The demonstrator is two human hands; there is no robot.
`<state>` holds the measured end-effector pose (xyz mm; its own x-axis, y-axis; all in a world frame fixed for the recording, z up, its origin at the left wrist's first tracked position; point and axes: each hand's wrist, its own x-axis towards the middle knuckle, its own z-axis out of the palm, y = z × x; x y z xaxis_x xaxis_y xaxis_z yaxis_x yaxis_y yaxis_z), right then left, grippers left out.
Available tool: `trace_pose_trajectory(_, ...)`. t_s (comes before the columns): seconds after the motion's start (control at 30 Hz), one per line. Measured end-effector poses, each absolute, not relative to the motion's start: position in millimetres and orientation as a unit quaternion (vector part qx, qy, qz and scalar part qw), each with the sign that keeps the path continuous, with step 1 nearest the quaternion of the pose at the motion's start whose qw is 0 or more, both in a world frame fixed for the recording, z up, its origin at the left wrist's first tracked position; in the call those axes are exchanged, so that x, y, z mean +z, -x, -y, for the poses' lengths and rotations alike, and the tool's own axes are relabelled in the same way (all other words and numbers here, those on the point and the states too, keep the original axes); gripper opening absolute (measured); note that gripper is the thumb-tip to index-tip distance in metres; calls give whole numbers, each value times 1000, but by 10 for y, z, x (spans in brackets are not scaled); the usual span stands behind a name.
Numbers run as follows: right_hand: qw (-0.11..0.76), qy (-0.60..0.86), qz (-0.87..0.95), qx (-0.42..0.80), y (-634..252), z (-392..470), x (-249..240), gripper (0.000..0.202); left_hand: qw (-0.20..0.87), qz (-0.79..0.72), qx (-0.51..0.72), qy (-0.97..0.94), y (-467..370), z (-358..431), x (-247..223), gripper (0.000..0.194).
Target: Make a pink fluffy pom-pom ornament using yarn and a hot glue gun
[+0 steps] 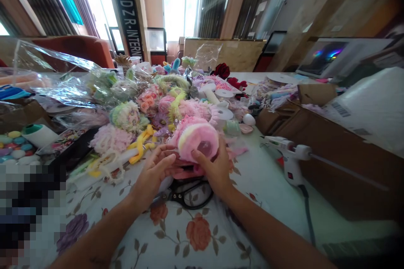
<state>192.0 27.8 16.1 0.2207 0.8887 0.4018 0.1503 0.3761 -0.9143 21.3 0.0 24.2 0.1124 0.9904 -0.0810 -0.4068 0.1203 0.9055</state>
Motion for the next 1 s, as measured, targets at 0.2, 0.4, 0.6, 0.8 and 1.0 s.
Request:
trace_pose_trajectory(0.2, 602, 428, 641, 210, -1854, -222, 103, 65, 802, -293, 454, -255, -190, 7, 214, 42)
trace_pose_trajectory(0.4, 580, 378, 707, 143, -1798, -217, 56, 73, 826, -277, 452, -192, -168, 22, 319, 51)
trace_pose_trajectory(0.6, 579, 371, 717, 115, -1787, -251, 77, 72, 764, -365, 458, -269, -87, -33, 354, 53)
trace_pose_trajectory(0.8, 610, 421, 658, 136, -1841, -382, 34, 62, 659, -410, 534, -334, -40, -75, 375, 25)
trace_pose_trajectory(1.0, 611, 418, 666, 93, -1816, -405, 15, 70, 707, -339, 561, -266, -132, -17, 390, 14)
